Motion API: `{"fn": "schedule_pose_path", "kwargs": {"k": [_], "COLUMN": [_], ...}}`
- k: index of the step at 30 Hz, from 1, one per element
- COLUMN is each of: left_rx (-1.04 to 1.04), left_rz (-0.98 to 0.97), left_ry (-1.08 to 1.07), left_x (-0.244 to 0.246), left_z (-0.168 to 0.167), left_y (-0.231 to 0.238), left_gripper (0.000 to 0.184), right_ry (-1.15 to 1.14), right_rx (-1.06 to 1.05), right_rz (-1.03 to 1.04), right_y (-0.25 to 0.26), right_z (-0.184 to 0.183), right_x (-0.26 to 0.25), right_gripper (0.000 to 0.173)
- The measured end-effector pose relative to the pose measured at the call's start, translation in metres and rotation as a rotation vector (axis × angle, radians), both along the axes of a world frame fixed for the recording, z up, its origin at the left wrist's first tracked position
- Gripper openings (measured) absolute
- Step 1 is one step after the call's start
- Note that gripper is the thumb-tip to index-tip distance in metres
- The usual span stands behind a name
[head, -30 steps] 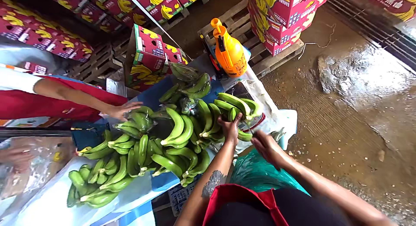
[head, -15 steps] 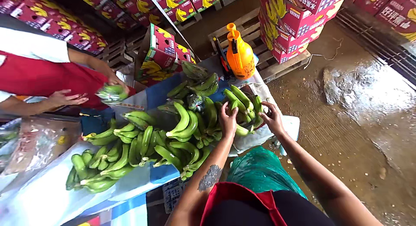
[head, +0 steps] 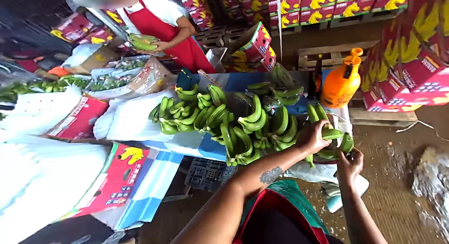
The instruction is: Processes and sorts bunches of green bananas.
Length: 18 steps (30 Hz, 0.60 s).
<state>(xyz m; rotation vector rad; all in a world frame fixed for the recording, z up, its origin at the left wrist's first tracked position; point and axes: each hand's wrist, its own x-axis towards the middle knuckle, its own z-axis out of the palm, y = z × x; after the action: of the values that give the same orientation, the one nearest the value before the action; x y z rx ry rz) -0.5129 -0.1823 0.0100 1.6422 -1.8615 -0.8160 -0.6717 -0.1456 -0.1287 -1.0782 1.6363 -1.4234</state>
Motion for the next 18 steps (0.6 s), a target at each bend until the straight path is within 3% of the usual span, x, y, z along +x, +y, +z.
{"fn": "schedule_pose_path", "kwargs": {"k": [2,5,7,9,13,18], "left_rx": [0.013,0.145,0.224,0.248,-0.015,0.063], "left_rz": [0.063,0.182,0.218,0.244,-0.115,-0.157], "left_ry": [0.253,0.676,0.712,0.566,0.34,0.39], "left_x": [0.022,0.063,0.097,0.113,0.131,0.093], "left_z": [-0.004,0.038,0.082,0.119,0.094,0.04], "left_y": [0.003,0.017,0.028,0.036,0.015,-0.01], "left_gripper": [0.068,0.054,0.048,0.047,0.063,0.064], "right_ry": [-0.064,-0.146,-0.154,-0.151,-0.154,-0.202], "right_rx": [-0.006,-0.012,-0.026,-0.021,-0.007,-0.002], "right_rz": [0.018,0.024,0.028,-0.001,-0.129,-0.237], "right_y": [0.005,0.017,0.025,0.038,0.058,0.086], "right_z": [0.007,0.018,0.022,0.024,0.037,0.052], "right_x": [-0.016,-0.041,-0.058,-0.069,-0.065,-0.05], "right_gripper": [0.052,0.048,0.048,0.047,0.049,0.047]}}
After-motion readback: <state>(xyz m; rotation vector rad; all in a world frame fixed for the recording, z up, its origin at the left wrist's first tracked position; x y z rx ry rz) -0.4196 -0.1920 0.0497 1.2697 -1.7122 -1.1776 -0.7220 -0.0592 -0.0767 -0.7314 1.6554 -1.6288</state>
